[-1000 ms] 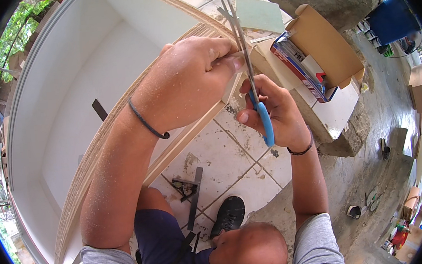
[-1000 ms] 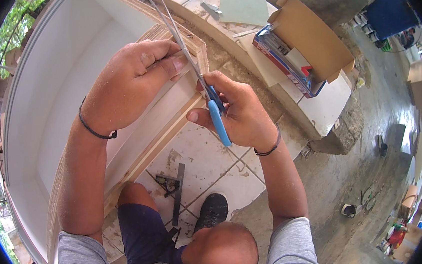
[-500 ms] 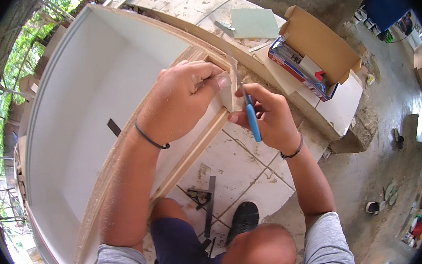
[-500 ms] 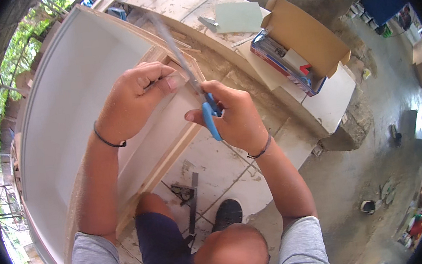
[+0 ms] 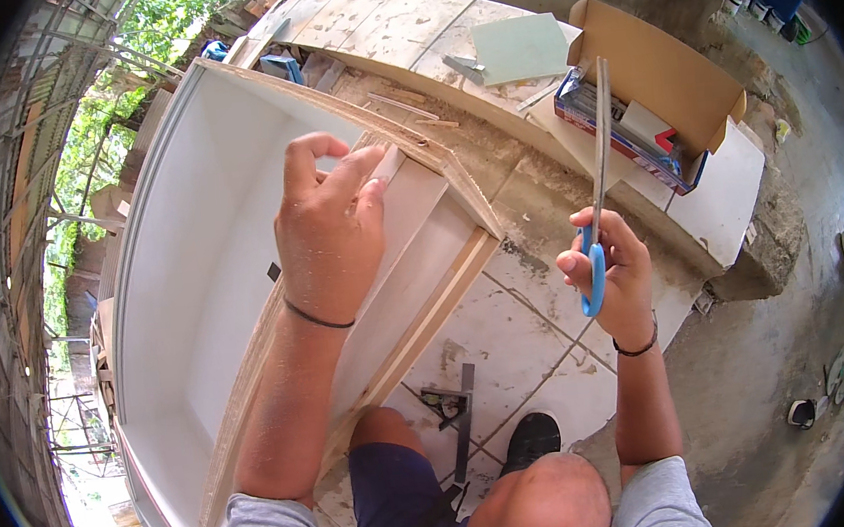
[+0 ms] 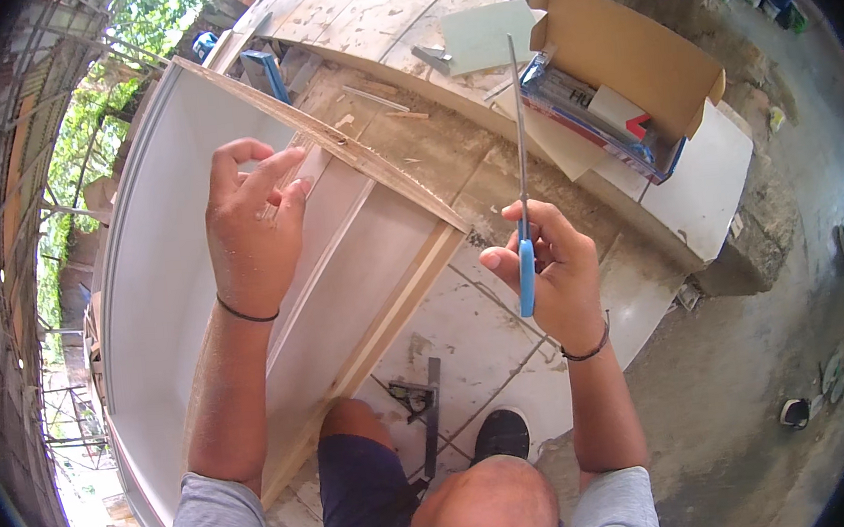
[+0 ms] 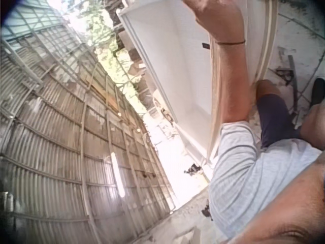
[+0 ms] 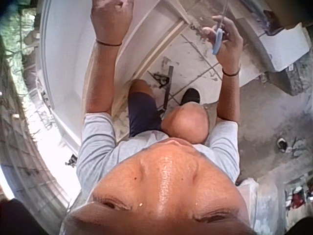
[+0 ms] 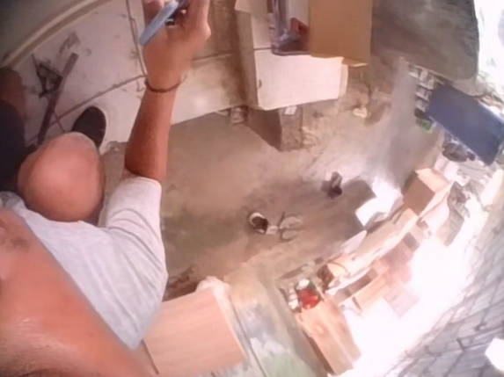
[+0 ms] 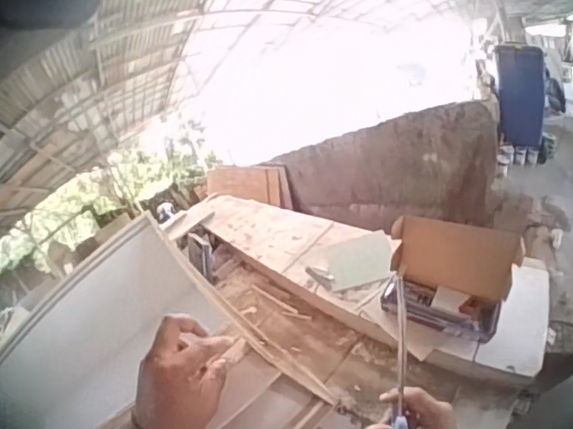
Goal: The person trims the edge of a plywood panel using scissors, sands the edge with a sanding block, and then aligns a matching veneer strip against the side of the wooden cabinet structure, marking it with a pencil and square.
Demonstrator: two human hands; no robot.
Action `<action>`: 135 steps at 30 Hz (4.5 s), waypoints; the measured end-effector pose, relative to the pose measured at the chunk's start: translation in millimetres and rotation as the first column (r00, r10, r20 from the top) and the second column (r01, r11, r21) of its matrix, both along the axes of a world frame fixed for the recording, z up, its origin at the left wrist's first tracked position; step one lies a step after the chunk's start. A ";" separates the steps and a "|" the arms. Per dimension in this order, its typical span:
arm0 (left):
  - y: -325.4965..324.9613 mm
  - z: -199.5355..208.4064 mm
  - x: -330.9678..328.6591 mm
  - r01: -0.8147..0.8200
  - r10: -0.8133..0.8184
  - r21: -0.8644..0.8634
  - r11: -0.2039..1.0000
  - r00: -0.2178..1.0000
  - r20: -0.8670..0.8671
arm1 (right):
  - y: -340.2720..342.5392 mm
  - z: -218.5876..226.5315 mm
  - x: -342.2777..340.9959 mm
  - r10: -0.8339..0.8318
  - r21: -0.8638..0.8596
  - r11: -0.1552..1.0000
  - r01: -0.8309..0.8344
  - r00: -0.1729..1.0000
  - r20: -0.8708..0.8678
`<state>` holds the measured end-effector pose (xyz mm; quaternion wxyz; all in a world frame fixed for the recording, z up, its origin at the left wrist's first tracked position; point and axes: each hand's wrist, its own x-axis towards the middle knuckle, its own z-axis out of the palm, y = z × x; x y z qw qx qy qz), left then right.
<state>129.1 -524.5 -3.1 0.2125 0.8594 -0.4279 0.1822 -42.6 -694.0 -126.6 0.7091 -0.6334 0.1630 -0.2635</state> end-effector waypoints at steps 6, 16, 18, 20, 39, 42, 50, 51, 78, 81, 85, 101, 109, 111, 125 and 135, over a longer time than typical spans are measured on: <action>-3.4 4.9 3.0 -0.043 0.047 0.080 0.996 0.998 -0.039 | -8.1 -4.9 -4.8 0.002 0.033 0.999 -0.002 1.000 -0.003; 11.1 -1.2 38.4 0.137 -0.134 -0.016 0.990 0.928 -0.349 | -8.8 -8.3 -14.1 0.019 0.015 1.000 -0.019 0.999 -0.032; 12.3 2.7 39.9 0.052 -0.077 -0.059 0.997 0.814 -0.576 | -6.9 -9.1 -13.6 0.019 0.025 1.000 -0.019 0.999 -0.029; 12.3 12.4 45.0 -0.046 -0.034 -0.082 0.996 0.640 -0.768 | -4.7 -10.4 -13.4 0.016 0.019 1.000 -0.016 1.000 -0.017; 11.8 13.0 53.4 0.044 0.034 0.052 0.998 0.327 -0.945 | 24.6 -124.2 -51.4 -0.010 -0.505 0.751 -0.426 0.757 -0.653; 6.0 16.1 46.1 0.108 -0.006 0.077 0.991 0.620 -0.784 | 46.1 -170.3 -77.2 -0.012 -0.519 0.633 -0.575 0.663 -0.749; 0.5 18.5 44.3 0.097 -0.012 0.335 0.937 0.969 -0.245 | 79.7 -173.2 -100.9 0.024 -0.461 0.671 -0.581 0.639 -0.769; -4.8 20.8 41.1 0.053 0.038 0.411 0.910 0.977 -0.209 | 80.5 -174.2 -103.1 0.021 -0.464 0.670 -0.580 0.639 -0.769; 62.1 29.6 5.1 0.057 0.034 0.539 0.840 0.987 -0.157 | 84.7 -170.9 -118.6 -0.021 -0.478 0.781 -0.401 0.749 -0.662; 84.2 35.8 -11.9 -0.010 0.102 0.534 0.846 0.984 -0.145 | 81.1 -173.6 -123.8 0.014 -0.429 0.795 -0.429 0.720 -0.694; 131.5 33.2 -34.9 -0.100 0.212 0.549 0.830 0.966 -0.146 | 80.7 -181.8 -128.2 -0.027 -0.550 0.713 -0.435 0.767 -0.641; 338.8 3.2 -116.7 -0.598 0.631 0.269 0.755 0.774 -0.049 | 174.6 -137.0 -30.1 0.485 -0.607 0.392 -0.691 0.716 -0.502; 335.6 -8.2 -123.2 -0.612 0.647 0.291 0.735 0.762 -0.032 | 233.8 -118.5 -12.6 0.639 -0.632 0.157 -0.759 0.566 -0.521; 338.8 -16.8 -119.8 -0.624 0.676 0.306 0.719 0.730 -0.101 | 247.2 -115.8 -10.8 0.671 -0.613 0.096 -0.784 0.506 -0.542; 767.3 27.8 -352.5 -0.887 0.903 -0.461 -0.038 0.167 -0.395 | 117.2 -39.6 115.9 0.176 -0.553 -0.167 -0.816 0.527 -0.831; 902.8 -30.1 -320.2 -0.886 0.977 -0.415 0.206 0.211 0.035 | 505.8 162.2 64.4 0.586 -0.814 -0.113 -0.570 0.623 -0.518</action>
